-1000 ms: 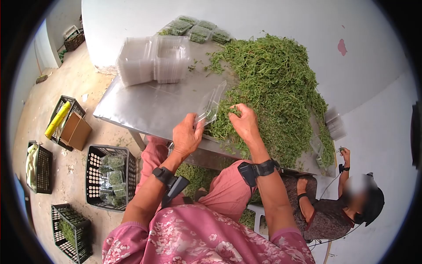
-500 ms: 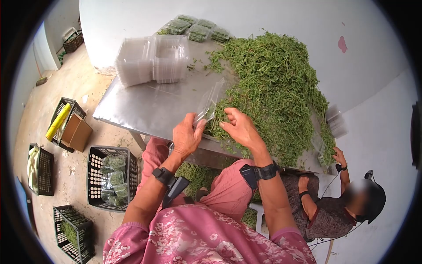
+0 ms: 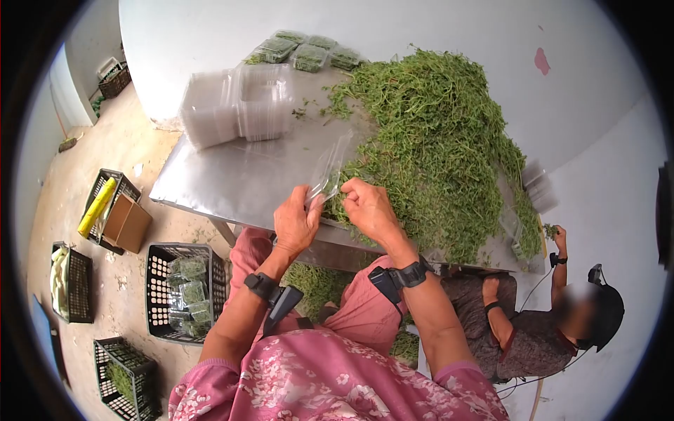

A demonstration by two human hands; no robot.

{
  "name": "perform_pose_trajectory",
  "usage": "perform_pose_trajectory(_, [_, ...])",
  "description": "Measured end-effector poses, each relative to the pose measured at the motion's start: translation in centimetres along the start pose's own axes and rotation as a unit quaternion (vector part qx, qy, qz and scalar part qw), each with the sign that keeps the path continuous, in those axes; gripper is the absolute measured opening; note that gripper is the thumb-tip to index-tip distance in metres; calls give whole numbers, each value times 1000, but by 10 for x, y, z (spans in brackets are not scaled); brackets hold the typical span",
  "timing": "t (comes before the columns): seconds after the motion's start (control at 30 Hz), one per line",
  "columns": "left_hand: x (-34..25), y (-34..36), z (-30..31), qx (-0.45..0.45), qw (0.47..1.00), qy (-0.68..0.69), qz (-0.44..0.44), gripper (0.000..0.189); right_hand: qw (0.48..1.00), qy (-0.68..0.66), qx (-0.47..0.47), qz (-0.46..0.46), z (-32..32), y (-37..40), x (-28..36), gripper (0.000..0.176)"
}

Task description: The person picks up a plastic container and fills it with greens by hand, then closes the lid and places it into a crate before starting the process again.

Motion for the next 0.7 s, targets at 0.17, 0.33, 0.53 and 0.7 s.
perform_pose_trajectory(0.17, [2, 1, -1, -9, 1000, 2, -7, 28, 998, -1, 1, 56, -2, 1, -4, 20])
perform_pose_trajectory(0.33, [2, 1, -1, -14, 1000, -4, -8, 27, 996, -3, -65, 56, 23, 11, -1, 22])
perform_pose_trajectory(0.53, [0, 1, 1, -10, 1000, 2, -3, 27, 997, -4, -2, -82, 36, 38, 1, 40])
perform_pose_trajectory(0.7, [0, 2, 1, -10, 1000, 1, -5, 27, 992, -49, 30, -112, 24, 52, -12, 46])
Point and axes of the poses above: each hand's wrist, its own y-axis away from the middle knuckle, its own z-axis out of the back of the hand, x = y × z, the point moved 1 cm from there along -y, towards the middle knuckle, and after that the axes turned 5 degrees about z, right-handed, at the moved point
